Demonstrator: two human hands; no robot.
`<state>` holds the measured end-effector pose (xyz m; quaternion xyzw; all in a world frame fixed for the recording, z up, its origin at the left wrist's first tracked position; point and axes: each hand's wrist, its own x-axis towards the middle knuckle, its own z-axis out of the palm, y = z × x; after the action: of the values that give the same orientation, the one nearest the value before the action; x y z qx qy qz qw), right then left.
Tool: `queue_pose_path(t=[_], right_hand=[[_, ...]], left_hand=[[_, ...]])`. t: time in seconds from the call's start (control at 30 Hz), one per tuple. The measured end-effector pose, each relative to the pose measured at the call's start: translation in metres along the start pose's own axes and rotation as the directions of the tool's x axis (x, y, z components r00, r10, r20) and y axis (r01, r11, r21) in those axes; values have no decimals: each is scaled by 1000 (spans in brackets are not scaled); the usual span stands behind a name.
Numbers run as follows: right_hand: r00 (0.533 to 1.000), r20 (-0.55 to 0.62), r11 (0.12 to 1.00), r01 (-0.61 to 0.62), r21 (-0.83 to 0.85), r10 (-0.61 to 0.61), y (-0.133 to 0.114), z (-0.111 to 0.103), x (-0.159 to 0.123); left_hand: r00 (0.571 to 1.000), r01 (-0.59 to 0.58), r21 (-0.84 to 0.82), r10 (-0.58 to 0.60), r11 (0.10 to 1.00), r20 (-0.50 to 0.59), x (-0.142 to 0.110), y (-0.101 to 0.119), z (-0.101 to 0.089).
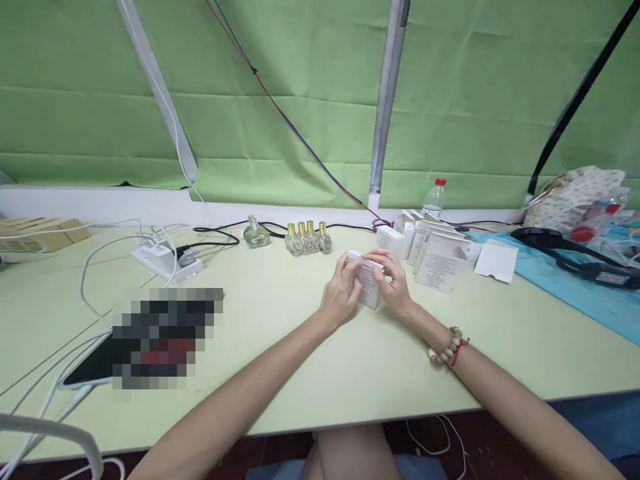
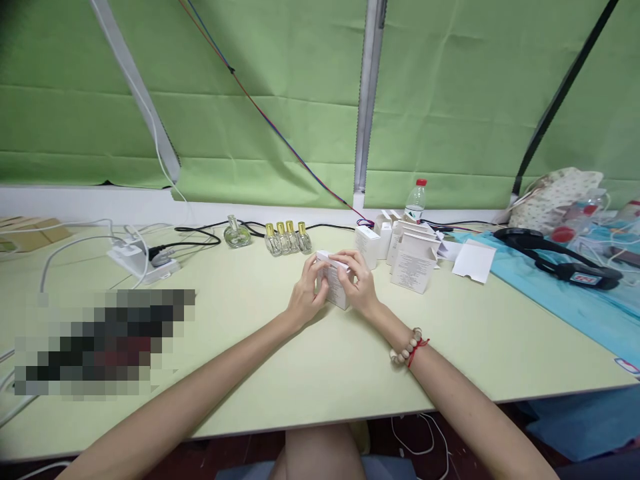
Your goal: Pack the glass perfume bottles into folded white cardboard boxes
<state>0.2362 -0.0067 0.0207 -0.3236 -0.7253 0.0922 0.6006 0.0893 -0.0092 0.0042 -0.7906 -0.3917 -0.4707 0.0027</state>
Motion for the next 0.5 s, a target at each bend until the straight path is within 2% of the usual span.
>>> queue_pose_path(t=[0.3,0.5], right_hand=[[1000,-13,1000,-1,-9,1,1,1,-1],[999,-28,1000,-18,-1,18,0,3,-1]], left_hand=[[1000,-8,-26,8,1000,0,0,-2,0],[997,-34,-2,34,999,-74,-2,-4,4]])
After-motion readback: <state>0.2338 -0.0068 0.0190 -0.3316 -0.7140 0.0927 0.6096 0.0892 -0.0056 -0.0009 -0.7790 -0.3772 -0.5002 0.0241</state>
